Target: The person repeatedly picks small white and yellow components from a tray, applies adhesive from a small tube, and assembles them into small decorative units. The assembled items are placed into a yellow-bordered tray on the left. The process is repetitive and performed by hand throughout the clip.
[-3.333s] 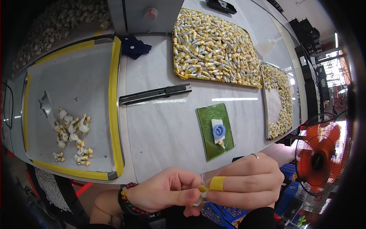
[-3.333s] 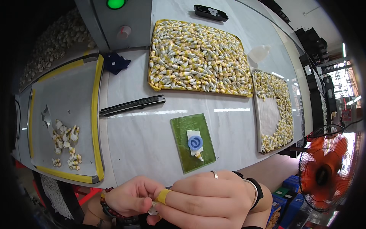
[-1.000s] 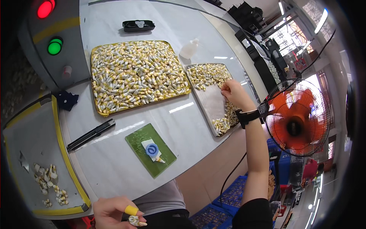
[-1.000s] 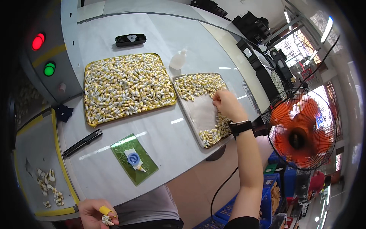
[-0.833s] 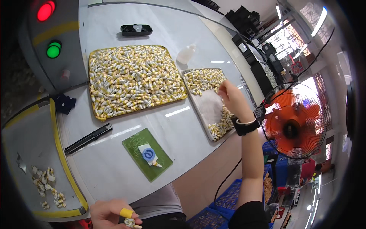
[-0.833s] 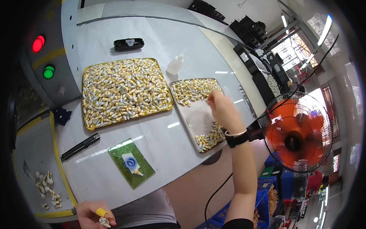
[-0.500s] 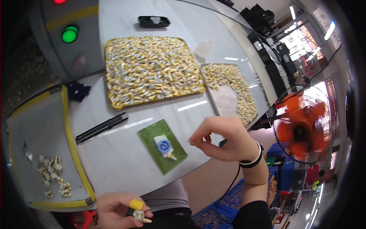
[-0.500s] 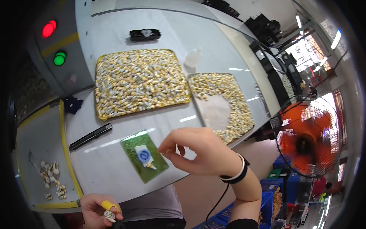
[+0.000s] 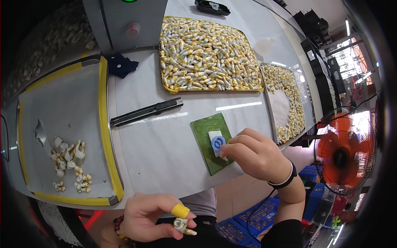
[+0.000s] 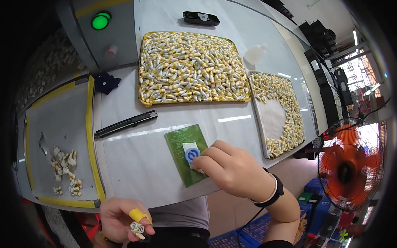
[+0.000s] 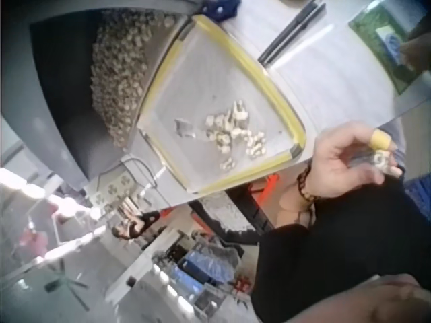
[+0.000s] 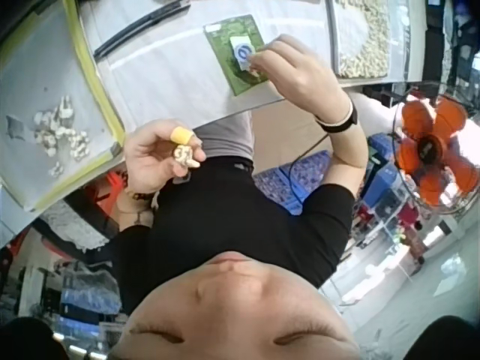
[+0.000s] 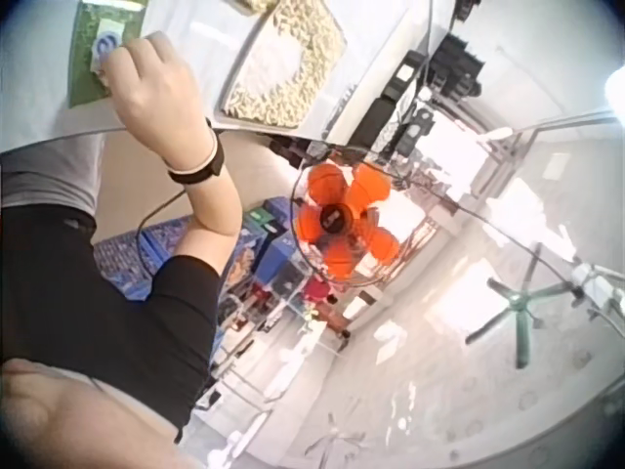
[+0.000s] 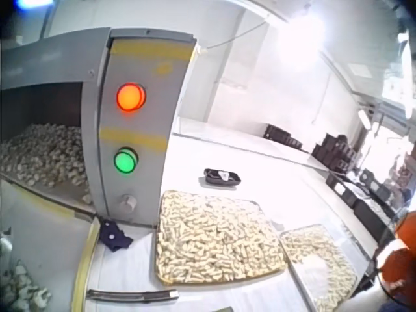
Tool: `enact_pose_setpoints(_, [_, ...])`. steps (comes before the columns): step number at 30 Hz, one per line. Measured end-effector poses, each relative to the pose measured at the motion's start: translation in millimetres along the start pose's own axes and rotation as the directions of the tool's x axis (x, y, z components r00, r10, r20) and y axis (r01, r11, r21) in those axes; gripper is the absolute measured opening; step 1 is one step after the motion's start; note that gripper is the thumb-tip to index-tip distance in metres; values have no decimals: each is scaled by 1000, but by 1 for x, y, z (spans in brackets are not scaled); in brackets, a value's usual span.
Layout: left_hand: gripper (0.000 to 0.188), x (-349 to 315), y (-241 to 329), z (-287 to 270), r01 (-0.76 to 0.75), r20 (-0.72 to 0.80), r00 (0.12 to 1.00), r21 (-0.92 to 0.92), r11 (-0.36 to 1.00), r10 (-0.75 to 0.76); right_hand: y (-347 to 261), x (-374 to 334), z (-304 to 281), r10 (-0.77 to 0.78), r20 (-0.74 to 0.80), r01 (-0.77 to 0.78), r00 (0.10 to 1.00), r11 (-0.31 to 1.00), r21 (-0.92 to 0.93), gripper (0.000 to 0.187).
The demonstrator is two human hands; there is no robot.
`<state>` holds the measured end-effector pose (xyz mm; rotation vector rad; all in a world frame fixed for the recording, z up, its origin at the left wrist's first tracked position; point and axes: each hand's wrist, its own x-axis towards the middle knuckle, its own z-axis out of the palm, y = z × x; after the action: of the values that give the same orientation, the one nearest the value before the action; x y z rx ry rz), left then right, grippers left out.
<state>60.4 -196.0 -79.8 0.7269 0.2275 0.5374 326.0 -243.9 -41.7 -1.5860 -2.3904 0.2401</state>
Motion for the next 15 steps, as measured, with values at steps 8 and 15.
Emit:
enact_pose_setpoints(8, [34, 2, -1, 4, -36, -60, 998, 0, 999, 36, -4, 3, -3, 31, 1, -31, 1000, 999, 15, 21])
enact_pose_setpoints(15, [31, 4, -8, 6, -218, -53, 961, 462, 859, 272, -44, 3, -5, 89, -309, 81, 947, 864, 498, 24])
